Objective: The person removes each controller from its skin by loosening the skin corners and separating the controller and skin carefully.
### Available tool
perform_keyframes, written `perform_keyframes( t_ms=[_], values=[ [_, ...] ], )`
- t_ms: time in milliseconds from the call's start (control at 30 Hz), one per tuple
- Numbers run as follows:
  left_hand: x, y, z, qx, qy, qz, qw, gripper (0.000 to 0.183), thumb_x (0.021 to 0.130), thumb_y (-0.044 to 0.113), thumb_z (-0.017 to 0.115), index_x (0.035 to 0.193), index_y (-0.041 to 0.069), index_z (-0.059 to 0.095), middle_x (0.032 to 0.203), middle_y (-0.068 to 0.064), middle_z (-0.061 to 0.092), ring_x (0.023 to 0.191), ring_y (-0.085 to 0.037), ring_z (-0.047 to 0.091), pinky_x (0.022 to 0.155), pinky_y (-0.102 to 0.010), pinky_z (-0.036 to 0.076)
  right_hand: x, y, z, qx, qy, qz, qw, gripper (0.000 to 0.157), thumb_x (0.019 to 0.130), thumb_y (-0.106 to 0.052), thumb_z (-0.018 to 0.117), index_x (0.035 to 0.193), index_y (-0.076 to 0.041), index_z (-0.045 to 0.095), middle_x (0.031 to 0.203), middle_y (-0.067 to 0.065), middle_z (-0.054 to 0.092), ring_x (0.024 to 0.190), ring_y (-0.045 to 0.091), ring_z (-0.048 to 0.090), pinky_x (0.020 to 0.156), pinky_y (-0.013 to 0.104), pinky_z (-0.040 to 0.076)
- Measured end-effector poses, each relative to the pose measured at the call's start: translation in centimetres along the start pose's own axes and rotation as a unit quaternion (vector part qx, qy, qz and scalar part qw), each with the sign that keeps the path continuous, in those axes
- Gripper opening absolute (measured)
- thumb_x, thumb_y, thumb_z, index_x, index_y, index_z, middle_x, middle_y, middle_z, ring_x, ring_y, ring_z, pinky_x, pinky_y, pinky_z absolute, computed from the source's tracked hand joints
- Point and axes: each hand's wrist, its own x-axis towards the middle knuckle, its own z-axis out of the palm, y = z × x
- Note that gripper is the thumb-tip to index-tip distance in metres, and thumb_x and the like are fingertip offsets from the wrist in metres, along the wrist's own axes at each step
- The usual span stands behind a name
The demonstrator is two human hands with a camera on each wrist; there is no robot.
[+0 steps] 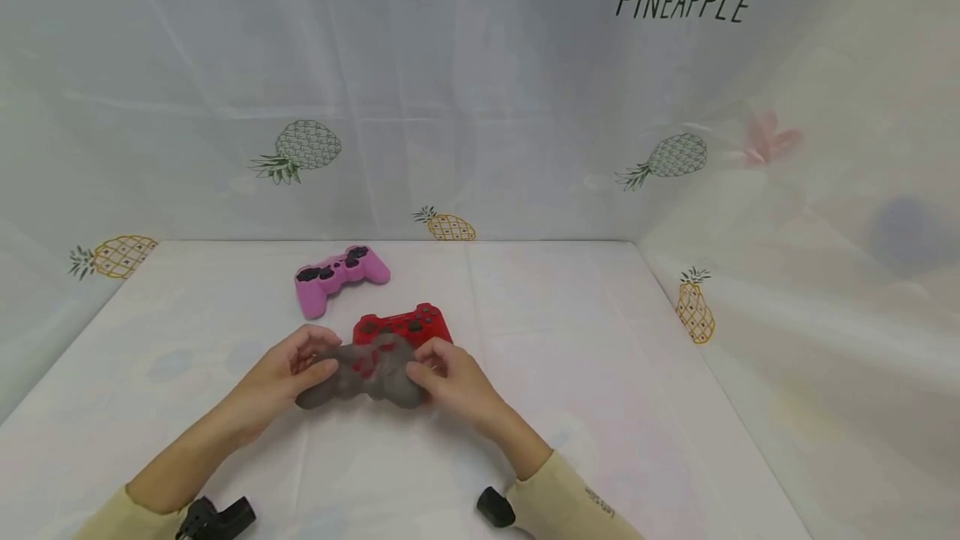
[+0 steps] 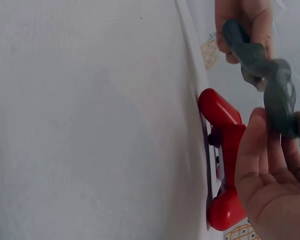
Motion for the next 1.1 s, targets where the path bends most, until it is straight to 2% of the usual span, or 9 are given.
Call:
perform_keyframes(
  t_ms=[167, 367, 500, 600, 633, 733, 833, 967, 1100],
  values=[
    [0.14, -0.07, -0.07, -0.017, 0.022, -0.018, 0.9994, 0.032, 0.105, 0.007, 0.065, 0.132, 0.003, 0.048, 0.124, -0.015, 0.061, 0.105, -0.024, 0.057, 0.086, -0.028, 0.049, 0.12, 0.09, 0.02, 0.008, 0.044, 0.0, 0.999, 0.014, 0.104, -0.016, 0.067, 0.111, -0.005, 0.06, 0.106, 0.006, 0.063, 0.093, 0.018, 0.066, 0.085, 0.035, 0.058],
    [0.19, -0.03, 0.09, -0.029, 0.021, -0.02, 0.9992, 0.031, 0.104, 0.009, 0.066, 0.127, 0.002, 0.047, 0.117, -0.012, 0.058, 0.106, -0.019, 0.061, 0.089, -0.026, 0.05, 0.11, 0.27, 0.05, 0.012, 0.05, 0.006, 0.999, 0.015, 0.102, -0.012, 0.067, 0.112, -0.005, 0.059, 0.105, 0.006, 0.061, 0.092, 0.018, 0.066, 0.083, 0.034, 0.056],
    [0.07, 0.07, 0.28, -0.017, 0.073, -0.002, 0.9972, 0.027, 0.107, 0.014, 0.065, 0.125, 0.003, 0.047, 0.116, -0.013, 0.062, 0.098, -0.015, 0.064, 0.085, -0.024, 0.049, 0.13, 0.17, 0.1, 0.027, 0.078, -0.003, 0.997, 0.013, 0.102, -0.01, 0.068, 0.112, -0.005, 0.06, 0.104, 0.007, 0.061, 0.088, 0.017, 0.068, 0.083, 0.035, 0.06],
    [-0.09, 0.09, 0.46, 0.032, 0.111, 0.021, 0.9931, 0.024, 0.11, 0.021, 0.059, 0.128, 0.008, 0.047, 0.115, -0.012, 0.065, 0.097, -0.016, 0.064, 0.083, -0.024, 0.048, 0.21, -0.07, 0.2, 0.034, 0.091, -0.013, 0.995, 0.013, 0.103, -0.011, 0.068, 0.112, -0.004, 0.061, 0.105, 0.008, 0.061, 0.085, 0.017, 0.069, 0.084, 0.036, 0.062],
    [-0.12, 0.06, 0.49, 0.051, 0.114, 0.024, 0.9919, 0.025, 0.112, 0.023, 0.056, 0.13, 0.01, 0.046, 0.119, -0.013, 0.067, 0.102, -0.018, 0.065, 0.088, -0.027, 0.049, 0.26, -0.13, 0.28, 0.037, 0.088, -0.015, 0.995, 0.013, 0.103, -0.01, 0.068, 0.112, -0.004, 0.06, 0.105, 0.009, 0.061, 0.085, 0.017, 0.068, 0.085, 0.036, 0.062],
    [-0.29, 0.07, 0.5, 0.101, 0.1, -0.001, 0.9898, 0.033, 0.115, 0.035, 0.046, 0.141, 0.016, 0.041, 0.129, -0.015, 0.067, 0.118, -0.028, 0.062, 0.1, -0.041, 0.048, 0.21, -0.29, 0.54, 0.04, 0.072, -0.016, 0.996, 0.014, 0.103, -0.009, 0.067, 0.113, -0.004, 0.059, 0.105, 0.009, 0.06, 0.085, 0.016, 0.067, 0.085, 0.035, 0.062],
    [-0.34, -0.09, 0.38, 0.085, 0.059, -0.043, 0.9937, 0.043, 0.115, 0.042, 0.043, 0.149, 0.018, 0.034, 0.143, -0.02, 0.062, 0.136, -0.035, 0.054, 0.11, -0.056, 0.04, 0.08, -0.21, 0.75, 0.042, 0.063, -0.015, 0.997, 0.014, 0.103, -0.007, 0.067, 0.113, -0.003, 0.058, 0.105, 0.009, 0.061, 0.086, 0.015, 0.068, 0.085, 0.034, 0.062],
    [-0.42, -0.4, 0.26, 0.04, 0.023, -0.047, 0.9978, 0.05, 0.112, 0.037, 0.055, 0.152, 0.015, 0.035, 0.144, -0.018, 0.06, 0.132, -0.031, 0.056, 0.109, -0.047, 0.044, 0.0, 0.1, 0.73, 0.048, 0.067, -0.01, 0.997, 0.014, 0.103, -0.009, 0.067, 0.113, -0.003, 0.058, 0.107, 0.009, 0.063, 0.089, 0.015, 0.07, 0.084, 0.034, 0.062],
    [-0.32, -0.53, 0.2, 0.025, 0.045, -0.007, 0.9986, 0.049, 0.108, 0.024, 0.065, 0.15, 0.014, 0.04, 0.143, -0.019, 0.062, 0.117, -0.027, 0.068, 0.094, -0.029, 0.055, -0.04, 0.15, 0.56, 0.058, 0.076, -0.008, 0.995, 0.014, 0.103, -0.008, 0.067, 0.112, -0.002, 0.058, 0.106, 0.01, 0.062, 0.086, 0.015, 0.07, 0.083, 0.033, 0.062]
  ],
)
